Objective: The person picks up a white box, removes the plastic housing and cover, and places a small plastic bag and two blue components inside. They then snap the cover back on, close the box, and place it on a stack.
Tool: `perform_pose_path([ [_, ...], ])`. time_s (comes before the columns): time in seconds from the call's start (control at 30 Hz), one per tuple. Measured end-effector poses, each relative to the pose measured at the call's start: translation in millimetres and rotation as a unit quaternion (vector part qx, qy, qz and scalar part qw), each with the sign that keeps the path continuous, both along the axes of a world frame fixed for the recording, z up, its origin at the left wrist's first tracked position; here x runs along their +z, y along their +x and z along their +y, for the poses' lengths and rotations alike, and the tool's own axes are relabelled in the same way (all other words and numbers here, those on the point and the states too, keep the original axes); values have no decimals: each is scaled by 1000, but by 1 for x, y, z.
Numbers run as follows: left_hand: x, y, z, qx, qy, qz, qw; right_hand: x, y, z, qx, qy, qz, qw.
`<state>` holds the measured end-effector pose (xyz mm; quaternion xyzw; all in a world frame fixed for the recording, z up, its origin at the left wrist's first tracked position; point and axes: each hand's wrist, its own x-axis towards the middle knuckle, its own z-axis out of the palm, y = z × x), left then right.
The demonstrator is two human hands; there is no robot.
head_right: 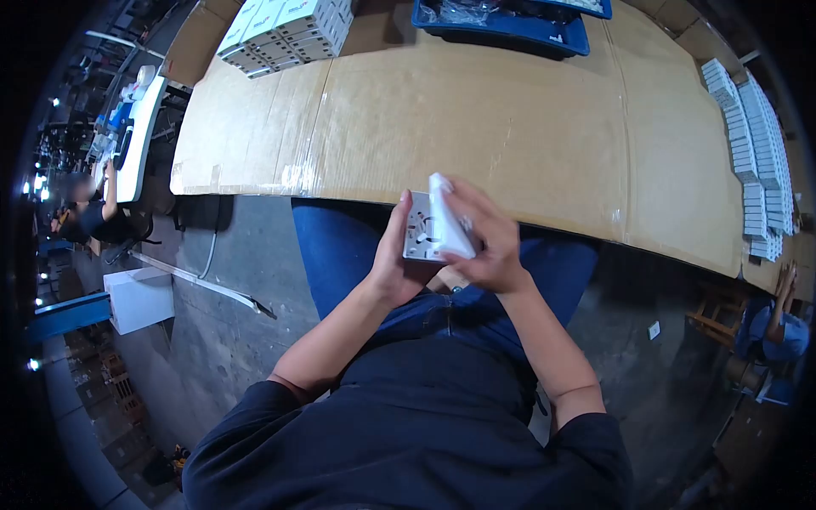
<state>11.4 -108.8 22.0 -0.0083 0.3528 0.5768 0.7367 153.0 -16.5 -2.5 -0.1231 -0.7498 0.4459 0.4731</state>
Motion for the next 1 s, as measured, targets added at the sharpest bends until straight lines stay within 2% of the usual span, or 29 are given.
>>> perform_pose_path([
  [0.03,-8,-3,-1,4,1,-56,998,-2,1,2,-1,-78,67,995],
  [0.07,-20,-9,-3,-34,76,-87,993,1,8,11,-26,-26,54,998],
  [0.17,-33,-16,1,17,93,-55,994,29,8,25,-118,-60,2,991],
  [0.23,-20,-23,12,45,46,44,997,24,14,43,-188,4,-122,974],
  [0.27,-29,-29,20,48,80,95,991,20,16,54,-220,37,-181,958],
  [0.3,-39,-35,28,52,113,145,982,15,16,64,-240,61,-183,951],
  [0.37,-38,-46,45,43,192,384,902,7,16,82,-279,108,-187,936],
  [0.4,-39,-47,55,78,245,426,867,5,15,88,-293,113,-188,931],
  [0.43,-41,-54,59,49,243,539,805,-3,16,96,-292,131,-186,929],
  [0.5,-47,-78,66,-8,229,736,637,-25,22,112,-296,167,-181,923],
  [0.53,-52,-85,67,-16,220,786,577,-26,22,109,-304,152,-220,914],
  [0.63,-61,-99,56,-5,179,849,497,-19,33,95,-304,201,-274,890],
  [0.67,-60,-99,49,-15,147,867,476,-19,41,88,-292,163,-322,886],
  [0.77,-55,-97,36,-19,166,870,464,-13,55,64,-251,139,-436,853],
  [0.93,-46,-72,24,-124,199,864,445,-19,63,46,-237,76,-419,873],
  [1.0,-46,-63,23,-130,181,872,437,-18,59,40,-238,56,-417,876],
])
